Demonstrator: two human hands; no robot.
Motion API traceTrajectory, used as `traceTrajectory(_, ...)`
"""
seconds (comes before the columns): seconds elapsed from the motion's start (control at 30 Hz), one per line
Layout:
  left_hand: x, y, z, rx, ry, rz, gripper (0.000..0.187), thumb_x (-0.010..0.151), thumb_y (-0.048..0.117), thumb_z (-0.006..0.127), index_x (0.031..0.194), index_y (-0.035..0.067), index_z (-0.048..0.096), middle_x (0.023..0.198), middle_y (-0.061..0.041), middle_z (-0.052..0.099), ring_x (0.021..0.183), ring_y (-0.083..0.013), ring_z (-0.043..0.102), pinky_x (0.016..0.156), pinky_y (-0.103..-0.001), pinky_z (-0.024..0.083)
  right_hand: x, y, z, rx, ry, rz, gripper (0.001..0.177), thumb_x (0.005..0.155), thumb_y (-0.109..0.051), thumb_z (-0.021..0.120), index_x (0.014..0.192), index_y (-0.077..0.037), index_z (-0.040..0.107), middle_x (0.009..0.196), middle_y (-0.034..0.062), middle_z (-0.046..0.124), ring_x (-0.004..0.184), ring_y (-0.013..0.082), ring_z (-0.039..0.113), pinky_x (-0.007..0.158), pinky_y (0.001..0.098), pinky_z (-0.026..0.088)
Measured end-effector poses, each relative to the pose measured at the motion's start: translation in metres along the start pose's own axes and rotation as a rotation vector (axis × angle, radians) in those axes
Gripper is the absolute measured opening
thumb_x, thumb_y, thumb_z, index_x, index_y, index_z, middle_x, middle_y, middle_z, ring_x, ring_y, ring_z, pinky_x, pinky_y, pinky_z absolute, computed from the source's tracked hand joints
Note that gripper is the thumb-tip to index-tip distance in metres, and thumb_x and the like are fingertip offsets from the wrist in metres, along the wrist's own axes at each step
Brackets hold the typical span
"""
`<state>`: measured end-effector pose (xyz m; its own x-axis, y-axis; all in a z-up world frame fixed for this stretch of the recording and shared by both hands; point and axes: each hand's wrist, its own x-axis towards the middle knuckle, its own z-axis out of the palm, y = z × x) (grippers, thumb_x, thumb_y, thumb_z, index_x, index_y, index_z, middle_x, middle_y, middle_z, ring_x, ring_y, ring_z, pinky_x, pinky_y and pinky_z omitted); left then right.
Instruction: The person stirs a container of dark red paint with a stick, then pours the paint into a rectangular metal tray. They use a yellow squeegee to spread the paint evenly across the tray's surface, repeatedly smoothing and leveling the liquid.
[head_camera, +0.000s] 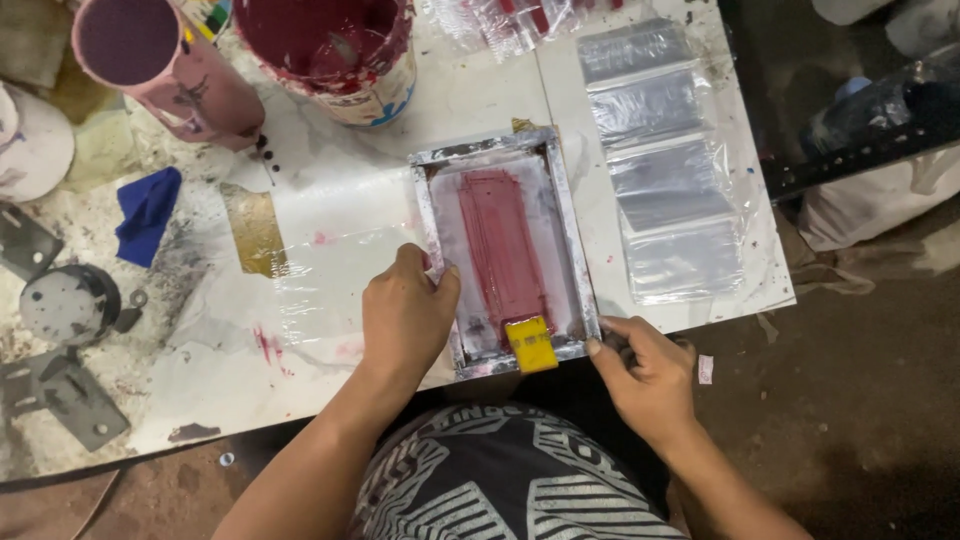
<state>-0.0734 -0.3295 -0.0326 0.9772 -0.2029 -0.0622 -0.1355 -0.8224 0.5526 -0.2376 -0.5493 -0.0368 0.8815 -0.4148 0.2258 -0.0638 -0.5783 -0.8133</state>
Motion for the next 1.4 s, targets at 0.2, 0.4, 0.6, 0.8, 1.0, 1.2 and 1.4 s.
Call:
traceTrajectory(0.2,0.0,0.003,-0.002,-0.006,-0.007,0.011,0.024,0.082,0.027,0.07,0.087,0.005,0.061,0.057,-0.012,0.068,0.06,-0.0392,0.071,0.059,-0.048,0.056,0.0,-0.002,0.001,0.028,0.004,0.009,0.016,0.081,-0.001,0.08,0.097,-0.002,0.079,0.054,0.0094,0.066,0.04,0.0202,0.059,0.039,0.03,0.044)
traceTrajectory(0.4,0.0,-0.001,0.004,0.012,0.029,0.024,0.027,0.081,0.03,0.072,0.085,0.007,0.06,0.057,-0.012,0.067,0.061,-0.0406,0.071,0.059,-0.049,0.056,0.0,0.001,0.001,0.012,-0.009,0.021,0.015,0.081,-0.003,0.08,0.096,-0.002,0.079,0.057,0.0115,0.068,0.043,0.0234,0.063,0.041,0.0327,0.046)
traceTrajectory(0.6,0.001,-0.003,0.0,0.026,0.019,-0.008,0.023,0.082,0.028,0.072,0.085,0.007,0.063,0.058,-0.011,0.068,0.061,-0.0382,0.072,0.059,-0.046,0.057,0.007,-0.024,-0.007,0.006,-0.019,0.077,0.017,0.081,-0.004,0.081,0.097,-0.001,0.078,0.06,0.0134,0.07,0.046,0.0252,0.065,0.043,0.0338,0.048)
traceTrajectory(0.8,0.002,0.01,-0.011,0.015,-0.044,-0.085,0.025,0.082,0.026,0.072,0.088,0.002,0.066,0.063,-0.016,0.07,0.065,-0.0425,0.072,0.058,-0.049,0.055,-0.003,0.001,0.003,0.059,-0.025,0.13,0.018,0.081,-0.006,0.081,0.099,-0.002,0.078,0.061,0.0128,0.071,0.047,0.0238,0.065,0.043,0.0328,0.049)
traceTrajectory(1.0,0.002,0.017,-0.013,-0.002,-0.076,-0.129,0.026,0.082,0.024,0.072,0.09,0.001,0.067,0.064,-0.017,0.07,0.066,-0.0415,0.073,0.057,-0.047,0.056,0.0,0.0,0.0,0.071,-0.042,0.172,0.018,0.082,-0.007,0.081,0.098,-0.002,0.077,0.062,0.013,0.072,0.045,0.0221,0.064,0.041,0.0315,0.048)
traceTrajectory(1.2,0.002,0.021,-0.016,-0.029,-0.082,-0.112,0.025,0.084,0.022,0.071,0.09,-0.003,0.067,0.063,-0.019,0.069,0.066,-0.0424,0.072,0.058,-0.047,0.056,-0.002,0.001,0.001,0.057,-0.038,0.16,0.017,0.081,-0.005,0.081,0.097,-0.002,0.078,0.06,0.0128,0.071,0.045,0.0221,0.064,0.042,0.0313,0.047)
traceTrajectory(1.4,0.001,0.014,-0.008,-0.038,-0.058,-0.084,0.025,0.083,0.022,0.071,0.088,-0.001,0.065,0.063,-0.018,0.069,0.065,-0.0427,0.072,0.058,-0.048,0.056,-0.001,0.004,-0.002,0.024,-0.036,0.144,0.015,0.082,-0.003,0.079,0.096,-0.001,0.078,0.06,0.0134,0.071,0.045,0.0225,0.063,0.041,0.0315,0.048)
